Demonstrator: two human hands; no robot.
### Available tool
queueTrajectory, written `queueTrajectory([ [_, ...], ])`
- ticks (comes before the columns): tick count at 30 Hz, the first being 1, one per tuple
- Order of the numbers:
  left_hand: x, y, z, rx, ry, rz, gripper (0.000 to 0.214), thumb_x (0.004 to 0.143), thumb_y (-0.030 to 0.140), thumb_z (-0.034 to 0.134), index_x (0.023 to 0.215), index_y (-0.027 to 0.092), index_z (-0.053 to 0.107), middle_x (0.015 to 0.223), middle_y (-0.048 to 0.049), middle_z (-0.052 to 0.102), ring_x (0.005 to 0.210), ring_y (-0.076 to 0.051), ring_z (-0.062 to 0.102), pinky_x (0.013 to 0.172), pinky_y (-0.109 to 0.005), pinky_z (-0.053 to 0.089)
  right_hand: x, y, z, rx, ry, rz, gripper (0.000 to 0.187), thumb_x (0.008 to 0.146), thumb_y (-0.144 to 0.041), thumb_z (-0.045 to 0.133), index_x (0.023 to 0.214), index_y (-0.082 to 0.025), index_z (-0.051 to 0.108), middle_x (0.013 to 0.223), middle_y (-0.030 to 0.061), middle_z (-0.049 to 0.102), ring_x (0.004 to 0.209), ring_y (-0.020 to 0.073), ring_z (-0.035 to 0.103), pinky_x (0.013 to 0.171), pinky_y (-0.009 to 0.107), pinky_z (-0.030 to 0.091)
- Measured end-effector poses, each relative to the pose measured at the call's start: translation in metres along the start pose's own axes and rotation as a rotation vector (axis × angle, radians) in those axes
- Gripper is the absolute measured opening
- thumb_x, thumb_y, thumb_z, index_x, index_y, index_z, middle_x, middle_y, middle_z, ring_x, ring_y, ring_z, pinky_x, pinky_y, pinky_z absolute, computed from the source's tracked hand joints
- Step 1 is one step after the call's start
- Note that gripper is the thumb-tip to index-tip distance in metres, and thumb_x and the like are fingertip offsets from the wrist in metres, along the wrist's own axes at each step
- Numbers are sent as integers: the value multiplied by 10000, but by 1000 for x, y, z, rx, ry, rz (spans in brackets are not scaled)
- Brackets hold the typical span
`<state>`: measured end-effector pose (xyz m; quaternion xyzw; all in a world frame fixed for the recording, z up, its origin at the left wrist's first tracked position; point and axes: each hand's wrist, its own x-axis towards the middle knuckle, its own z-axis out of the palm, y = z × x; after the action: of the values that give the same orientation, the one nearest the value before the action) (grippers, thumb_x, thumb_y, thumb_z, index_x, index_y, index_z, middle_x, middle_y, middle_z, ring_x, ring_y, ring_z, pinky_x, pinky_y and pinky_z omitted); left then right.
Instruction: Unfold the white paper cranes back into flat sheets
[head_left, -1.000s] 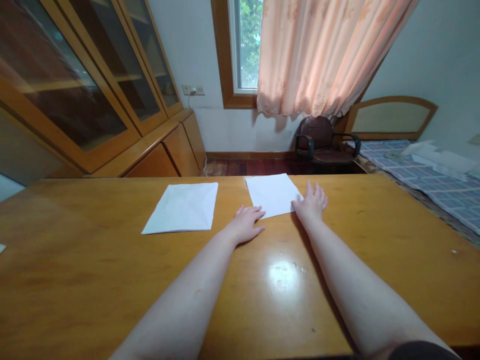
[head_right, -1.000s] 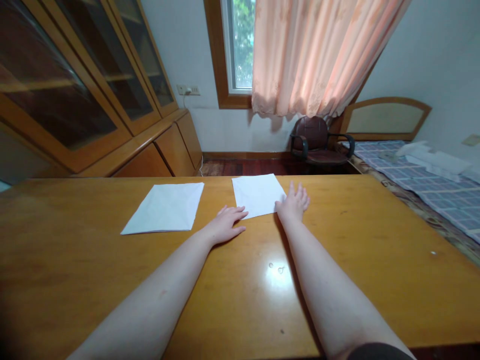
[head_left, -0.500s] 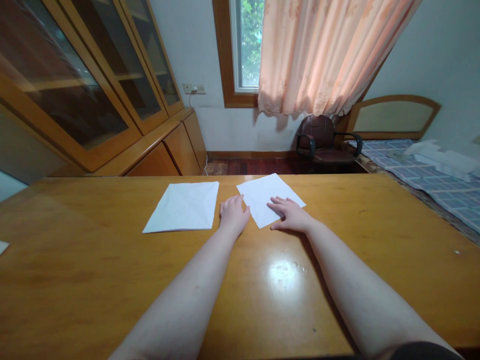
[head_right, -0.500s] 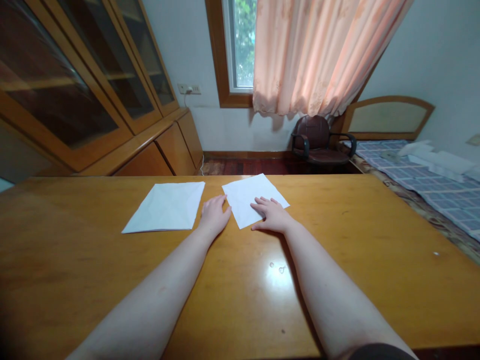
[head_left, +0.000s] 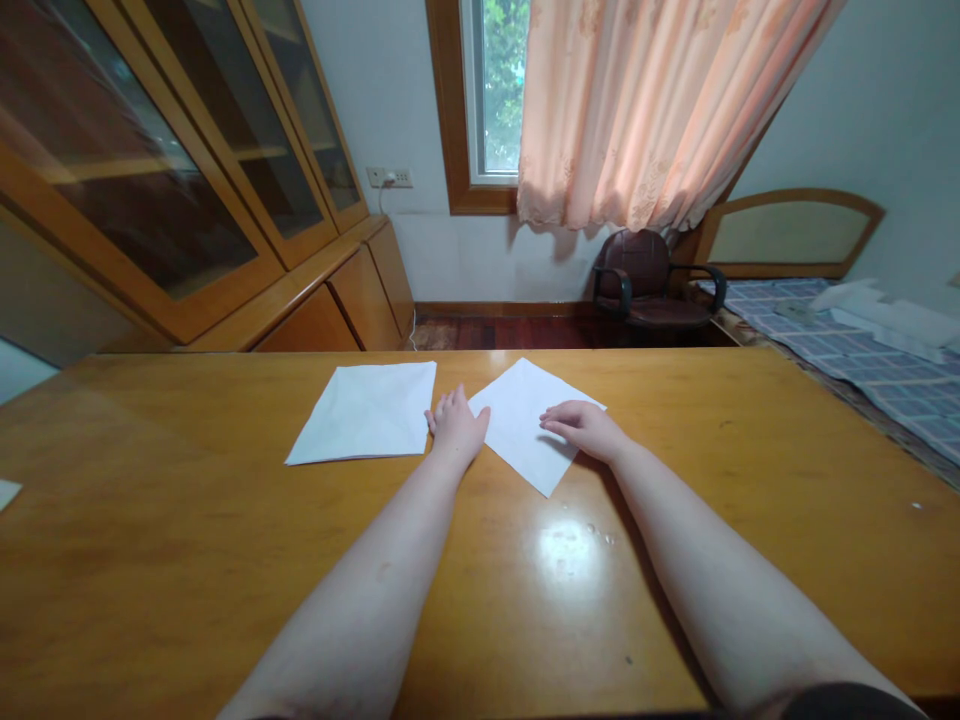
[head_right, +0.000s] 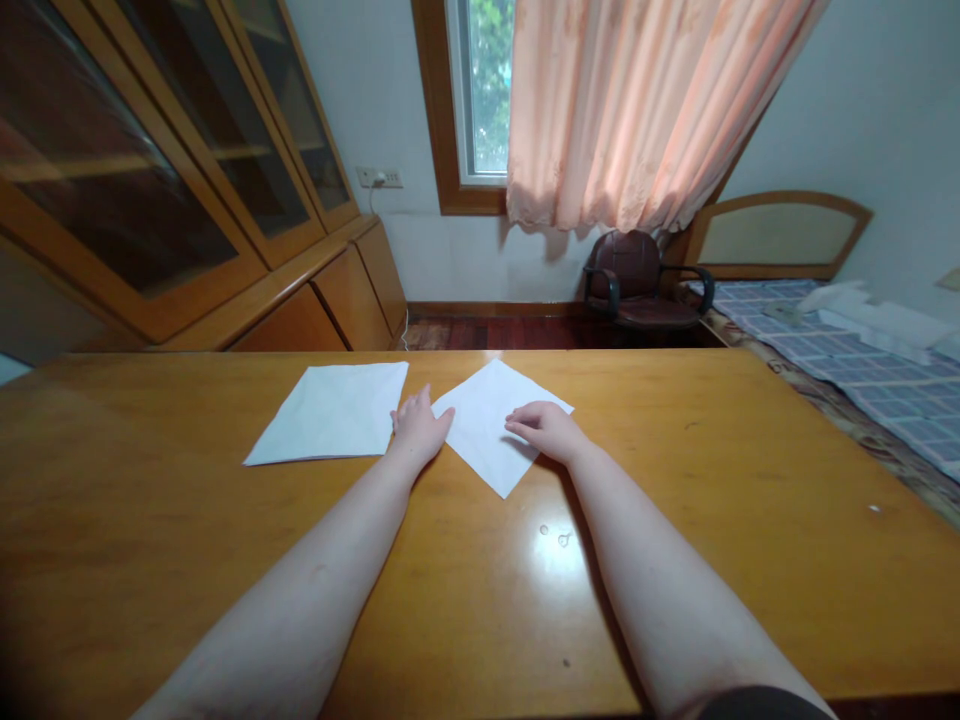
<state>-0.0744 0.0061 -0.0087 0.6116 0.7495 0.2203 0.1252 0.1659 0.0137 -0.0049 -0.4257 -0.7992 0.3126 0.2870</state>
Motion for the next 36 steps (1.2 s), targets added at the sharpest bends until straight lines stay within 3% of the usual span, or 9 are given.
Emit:
queueTrajectory([
  [5, -2, -1, 2, 50, -32, 92, 562, 761, 371, 563, 1292, 223, 454, 1338, -141, 509, 1350, -365, 275, 1060, -658, 117, 0, 1, -1, -79, 43, 54, 255, 830, -408, 557, 834, -222, 732, 822, 51, 707, 798, 203, 627, 748, 335, 458],
  [8, -4, 1, -1, 47, -17, 145, 515, 746, 329, 599, 1245, 244, 502, 1278, -128, 556, 1291, -359, 369, 1051, -647, 163, 1, 3, 0, -104, 43, 49, 263, 841, -404, 541, 819, -222, 729, 800, 45, 698, 777, 194, 614, 724, 320, 447],
  [14, -2, -1, -8, -126, 25, 223, 528, 740, 176, 581, 1259, 231, 505, 1182, -106, 584, 1094, -249, 558, 972, -397, 416, 3, 8, 2, -139, 55, 94, 258, 839, -399, 538, 833, -226, 729, 841, 46, 700, 794, 191, 612, 741, 315, 445],
  [20, -1, 0, -11, -258, 48, 213, 475, 750, 119, 544, 1221, 178, 561, 1207, -107, 583, 1137, -218, 533, 1014, -342, 392, 4, 9, 1, -177, 87, 141, 240, 841, -356, 537, 835, -209, 726, 857, 46, 707, 795, 180, 618, 721, 289, 438],
  [24, -1, 1, -12, -458, 1, 111, 305, 833, 240, 457, 1059, 171, 650, 962, -81, 686, 925, -205, 628, 877, -350, 482, 4, 8, -1, -216, 140, 183, 224, 837, -338, 539, 832, -217, 727, 896, 45, 713, 825, 187, 622, 732, 287, 435],
  [26, -1, 1, -13, -571, -29, 65, 337, 841, 217, 393, 1059, 167, 644, 844, -59, 693, 821, -188, 644, 810, -343, 509, 4, 7, -1, -222, 157, 214, 222, 835, -338, 540, 843, -221, 729, 918, 44, 714, 836, 190, 624, 735, 286, 436],
  [28, 0, 1, -12, -618, -32, 110, 384, 796, 131, 377, 1082, 166, 632, 898, -53, 695, 872, -176, 640, 850, -336, 500, 4, 6, -2, -222, 159, 241, 225, 835, -340, 540, 849, -221, 730, 919, 42, 715, 833, 190, 625, 731, 284, 437],
  [32, -2, 2, -10, -313, 15, 275, 438, 739, 64, 440, 1088, 219, 654, 1232, -58, 595, 1184, -215, 504, 1071, -405, 332, 4, 4, -2, -227, 154, 270, 233, 840, -340, 534, 849, -216, 731, 914, 45, 717, 827, 189, 626, 722, 280, 435],
  [36, -8, 4, -7, 68, 74, 213, 422, 763, 212, 568, 1169, 317, 621, 1420, -59, 424, 1374, -362, 210, 1098, -612, 96, 5, 4, -2, -234, 148, 244, 237, 844, -346, 532, 853, -214, 728, 910, 48, 715, 821, 190, 625, 721, 282, 436],
])
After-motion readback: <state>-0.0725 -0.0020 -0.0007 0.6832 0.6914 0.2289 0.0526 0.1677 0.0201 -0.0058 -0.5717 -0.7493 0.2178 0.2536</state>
